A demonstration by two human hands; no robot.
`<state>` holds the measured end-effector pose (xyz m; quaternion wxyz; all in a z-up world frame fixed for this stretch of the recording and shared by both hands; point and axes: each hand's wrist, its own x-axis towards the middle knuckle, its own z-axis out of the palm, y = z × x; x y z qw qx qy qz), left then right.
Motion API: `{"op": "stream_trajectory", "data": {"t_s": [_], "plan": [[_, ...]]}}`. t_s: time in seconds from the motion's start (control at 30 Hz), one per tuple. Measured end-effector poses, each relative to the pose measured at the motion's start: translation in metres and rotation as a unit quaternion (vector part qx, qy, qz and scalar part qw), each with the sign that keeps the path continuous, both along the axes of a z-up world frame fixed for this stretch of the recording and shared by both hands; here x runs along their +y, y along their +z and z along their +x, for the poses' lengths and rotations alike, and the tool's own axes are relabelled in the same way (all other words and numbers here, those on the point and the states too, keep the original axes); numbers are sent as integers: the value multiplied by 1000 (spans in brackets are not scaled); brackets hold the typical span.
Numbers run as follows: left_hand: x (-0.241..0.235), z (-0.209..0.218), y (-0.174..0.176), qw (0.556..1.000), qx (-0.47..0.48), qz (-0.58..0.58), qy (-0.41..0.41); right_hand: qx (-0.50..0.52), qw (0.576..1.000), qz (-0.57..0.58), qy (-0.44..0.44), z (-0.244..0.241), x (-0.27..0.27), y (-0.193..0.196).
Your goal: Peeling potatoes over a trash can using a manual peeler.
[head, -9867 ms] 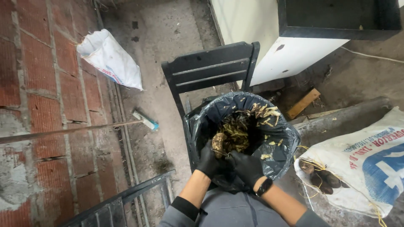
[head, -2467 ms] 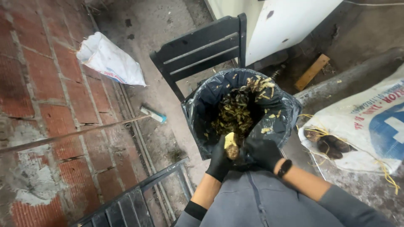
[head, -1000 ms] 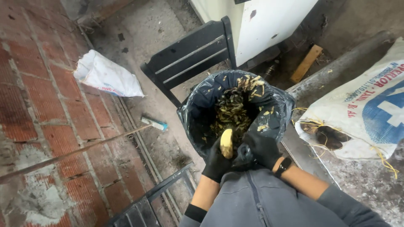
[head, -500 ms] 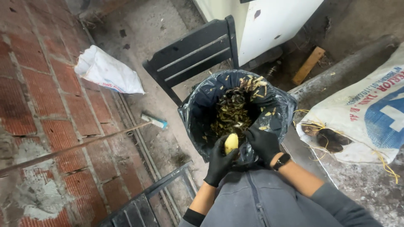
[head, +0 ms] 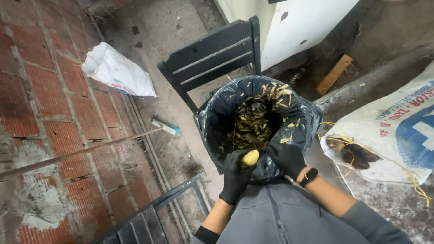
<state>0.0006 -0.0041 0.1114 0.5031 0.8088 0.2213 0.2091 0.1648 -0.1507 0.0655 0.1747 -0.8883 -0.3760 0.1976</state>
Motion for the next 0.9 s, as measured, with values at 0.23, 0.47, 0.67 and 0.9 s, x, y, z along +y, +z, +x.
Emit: {"op": "stream_trajectory", "data": {"t_s": [0.23,0.47,0.67,0.9], "plan": [[-3,0,-13,993,22,104,41,-133,977,34,162,2,-14,1],[-6,-3,-15,985,30,161,53,-8,999,-12,38,-3,-17,6],[-6,-4,-12,983,34,173,53,-54,993,28,104,-9,-14,11],[-7,-3,-11,995,10,71,74,14,991,-134,16,5,-6,17]]}}
